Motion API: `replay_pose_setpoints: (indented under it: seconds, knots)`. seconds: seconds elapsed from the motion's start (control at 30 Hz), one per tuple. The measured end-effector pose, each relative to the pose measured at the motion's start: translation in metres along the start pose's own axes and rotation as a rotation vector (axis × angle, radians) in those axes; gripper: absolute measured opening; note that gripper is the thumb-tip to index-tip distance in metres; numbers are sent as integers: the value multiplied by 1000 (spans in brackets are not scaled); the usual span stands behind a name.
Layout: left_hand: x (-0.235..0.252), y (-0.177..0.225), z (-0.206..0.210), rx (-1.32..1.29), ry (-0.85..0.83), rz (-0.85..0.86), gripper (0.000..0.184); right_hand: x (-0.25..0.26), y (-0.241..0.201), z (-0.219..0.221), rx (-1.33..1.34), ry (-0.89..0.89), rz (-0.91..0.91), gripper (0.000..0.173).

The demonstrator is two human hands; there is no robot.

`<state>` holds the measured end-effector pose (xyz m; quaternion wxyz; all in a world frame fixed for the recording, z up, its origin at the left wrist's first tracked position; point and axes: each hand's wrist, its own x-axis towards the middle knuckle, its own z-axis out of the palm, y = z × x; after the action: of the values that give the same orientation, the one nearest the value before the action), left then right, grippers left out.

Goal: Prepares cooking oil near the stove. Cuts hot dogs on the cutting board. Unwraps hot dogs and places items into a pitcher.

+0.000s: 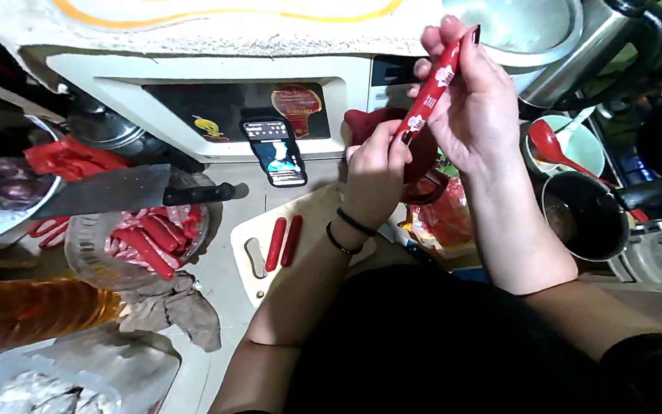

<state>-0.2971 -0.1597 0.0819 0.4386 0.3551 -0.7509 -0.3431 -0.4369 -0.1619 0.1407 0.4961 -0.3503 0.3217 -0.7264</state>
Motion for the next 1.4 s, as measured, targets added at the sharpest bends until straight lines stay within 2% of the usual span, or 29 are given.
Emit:
replay_pose_setpoints:
  seconds: [0.07, 0.2, 0.3, 0.4, 0.57, 0.67, 0.87, 1.0, 1.27, 1.33, 1.4]
  knots:
    - [4, 5, -5, -126, -57, -37, 32, -5, -8, 1, -130, -110, -20, 47]
    - [8, 20, -12, -332, -190, -111, 32, -15, -21, -8, -313, -207, -96, 39]
    - [7, 23, 0, -384, -229, -41, 27, -28, -25, -27, -552, -221, -199, 41]
    - [2, 30, 14, -405, -323, 18, 29, -45, -25, -50, -719, -181, -272, 31]
    - [-14, 40, 40, -281, -410, 39, 36, -73, -16, -89, -647, -127, -342, 23]
    - [-17, 37, 55, -251, -439, 23, 37, -89, -10, -104, -581, -74, -310, 27]
    - [-26, 38, 74, -129, -433, 1, 35, -109, 0, -100, -756, 70, -334, 32]
    - [-30, 35, 82, -115, -401, 8, 34, -110, 15, -97, -733, 157, -432, 31]
    - [-38, 24, 84, -211, -390, -19, 34, -100, 22, -106, -612, 155, -376, 34]
    - [-41, 20, 82, -161, -388, 9, 31, -92, 15, -113, -607, 89, -333, 44]
    - [-44, 19, 81, -103, -383, 24, 28, -83, 5, -116, -597, -3, -361, 43]
